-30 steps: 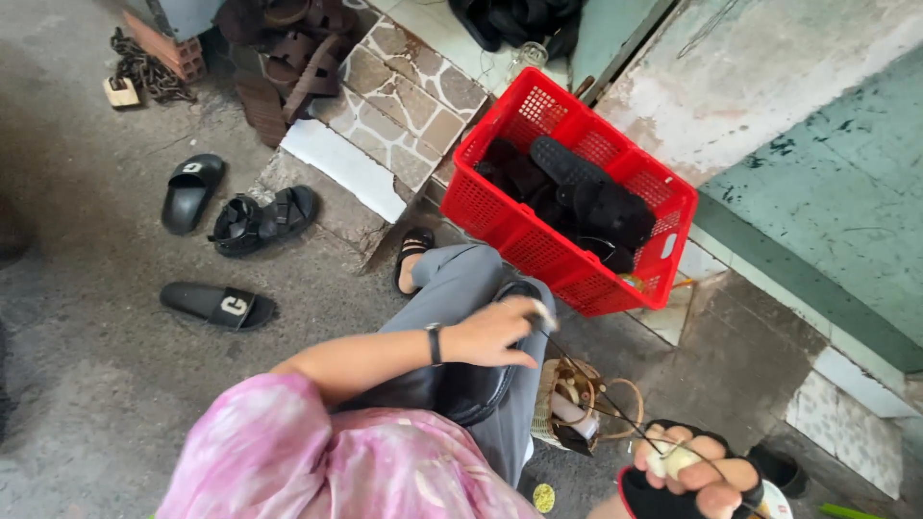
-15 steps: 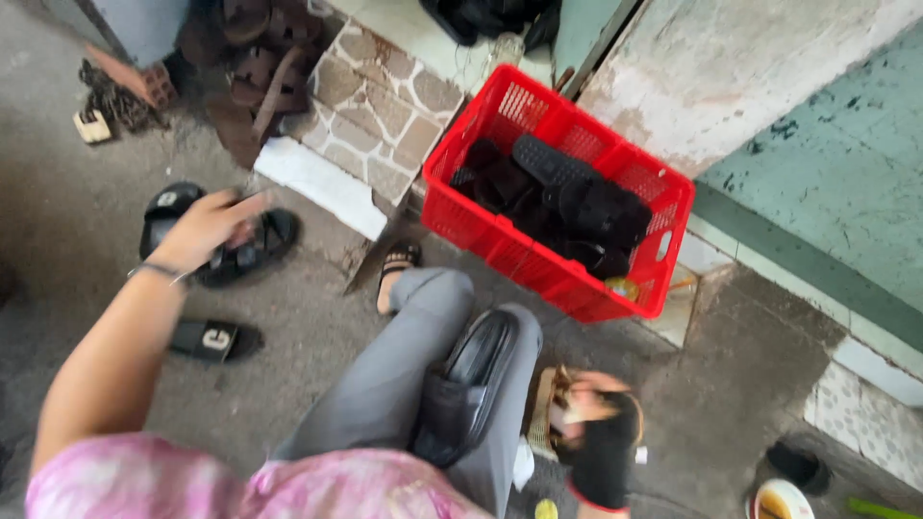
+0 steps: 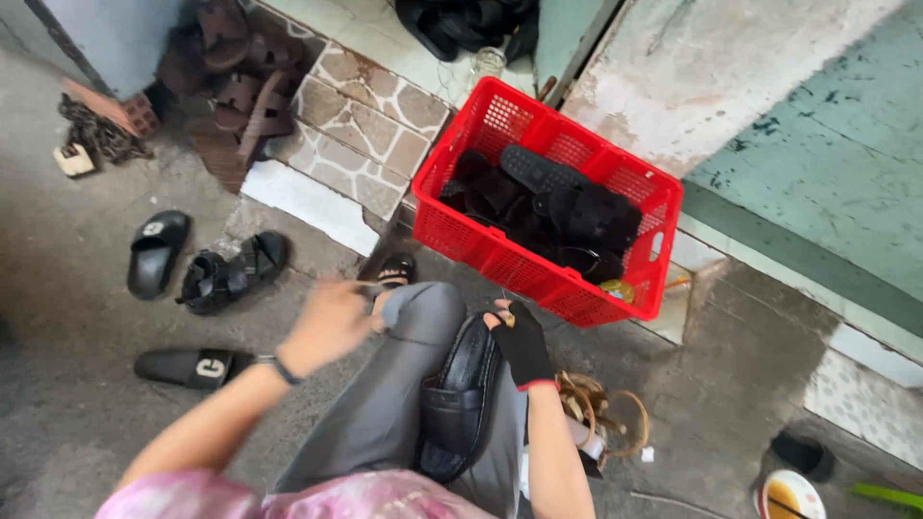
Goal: Hand-sewing the sole of a black sandal to its upper part using a needle and thread.
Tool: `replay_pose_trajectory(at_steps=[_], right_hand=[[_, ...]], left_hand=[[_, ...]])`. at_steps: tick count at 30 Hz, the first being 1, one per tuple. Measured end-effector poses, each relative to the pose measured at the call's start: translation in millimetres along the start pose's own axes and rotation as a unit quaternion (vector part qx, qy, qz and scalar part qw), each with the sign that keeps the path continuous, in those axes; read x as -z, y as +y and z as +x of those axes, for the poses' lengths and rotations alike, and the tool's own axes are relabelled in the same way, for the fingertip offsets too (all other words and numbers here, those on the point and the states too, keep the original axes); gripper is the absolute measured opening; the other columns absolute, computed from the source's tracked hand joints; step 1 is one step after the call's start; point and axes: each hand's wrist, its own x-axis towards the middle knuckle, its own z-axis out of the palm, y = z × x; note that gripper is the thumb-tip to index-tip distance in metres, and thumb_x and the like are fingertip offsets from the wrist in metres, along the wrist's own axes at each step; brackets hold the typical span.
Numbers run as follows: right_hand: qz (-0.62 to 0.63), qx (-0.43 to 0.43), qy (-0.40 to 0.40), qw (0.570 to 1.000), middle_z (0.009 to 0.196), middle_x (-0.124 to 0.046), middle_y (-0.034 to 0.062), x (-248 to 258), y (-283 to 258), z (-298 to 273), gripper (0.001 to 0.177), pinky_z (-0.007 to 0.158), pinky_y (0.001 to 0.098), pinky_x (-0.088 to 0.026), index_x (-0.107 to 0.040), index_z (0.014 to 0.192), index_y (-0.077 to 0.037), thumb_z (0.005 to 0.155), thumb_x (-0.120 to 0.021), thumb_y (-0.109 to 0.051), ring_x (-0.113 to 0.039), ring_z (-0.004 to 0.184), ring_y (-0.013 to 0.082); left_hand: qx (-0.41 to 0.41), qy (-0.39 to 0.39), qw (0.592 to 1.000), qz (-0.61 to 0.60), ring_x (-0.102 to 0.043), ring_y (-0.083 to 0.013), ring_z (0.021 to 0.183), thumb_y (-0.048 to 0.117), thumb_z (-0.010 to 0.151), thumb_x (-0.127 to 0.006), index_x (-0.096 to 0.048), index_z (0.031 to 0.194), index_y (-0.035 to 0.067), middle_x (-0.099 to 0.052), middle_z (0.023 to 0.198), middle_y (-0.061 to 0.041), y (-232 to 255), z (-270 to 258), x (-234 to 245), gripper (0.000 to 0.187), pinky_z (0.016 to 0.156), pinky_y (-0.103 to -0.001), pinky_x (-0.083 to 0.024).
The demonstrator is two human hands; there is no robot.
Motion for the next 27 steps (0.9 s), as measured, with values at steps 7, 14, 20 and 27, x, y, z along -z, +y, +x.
replay_pose_trajectory(at_steps=[7,14,20,27], right_hand=[[0.000,0.052,-0.011,0.999,0.109,-0.069,0.0047,15.8,6.4,-19.2,0.032,0.091,0.0334,-0.052,-0.069,0.109,-0.020,0.083,-0.070,-0.039,-0.064,0.104,0.0206],[0.055,0.054,0.008,0.997,0.105,-0.069,0.0091,8.8,24.0,-32.0,0.026,0.087,0.0364,-0.052,-0.069,0.109,-0.017,0.088,-0.066,-0.032,-0.064,0.101,0.0223],[0.022,0.135,0.041,0.990,0.098,-0.069,0.0086,-20.3,46.4,-10.2,0.023,0.082,0.0338,-0.053,-0.073,0.103,-0.017,0.084,-0.072,-0.031,-0.064,0.094,0.0229],[0.033,0.092,-0.001,0.995,0.104,-0.071,0.0083,-0.3,29.4,-17.2,0.031,0.086,0.0353,-0.052,-0.070,0.111,-0.019,0.085,-0.072,-0.036,-0.064,0.102,0.0235]], left_hand=[[-0.150,0.021,0.896,-0.416,-0.060,-0.0428,0.099,0.035,0.080,-0.072,-0.060,0.100,-0.008,-0.059,0.103,-0.025,131.6,-9.9,-37.1,0.049,0.086,-0.045,-0.050],[-0.128,0.062,0.852,-0.503,-0.062,-0.0292,0.073,0.029,0.083,-0.073,-0.058,0.070,0.004,-0.055,0.075,-0.009,148.3,-32.8,-84.4,0.031,0.064,-0.034,-0.052],[-0.137,0.135,0.896,-0.401,-0.059,-0.0240,0.063,0.028,0.088,-0.068,-0.049,0.059,0.006,-0.050,0.068,-0.004,133.7,-33.5,-92.1,0.041,0.056,-0.028,-0.047],[-0.130,0.085,0.932,-0.327,-0.061,-0.0332,0.062,0.027,0.087,-0.064,-0.051,0.056,-0.001,-0.051,0.062,-0.012,91.3,-4.9,-37.3,0.044,0.054,-0.039,-0.049]])
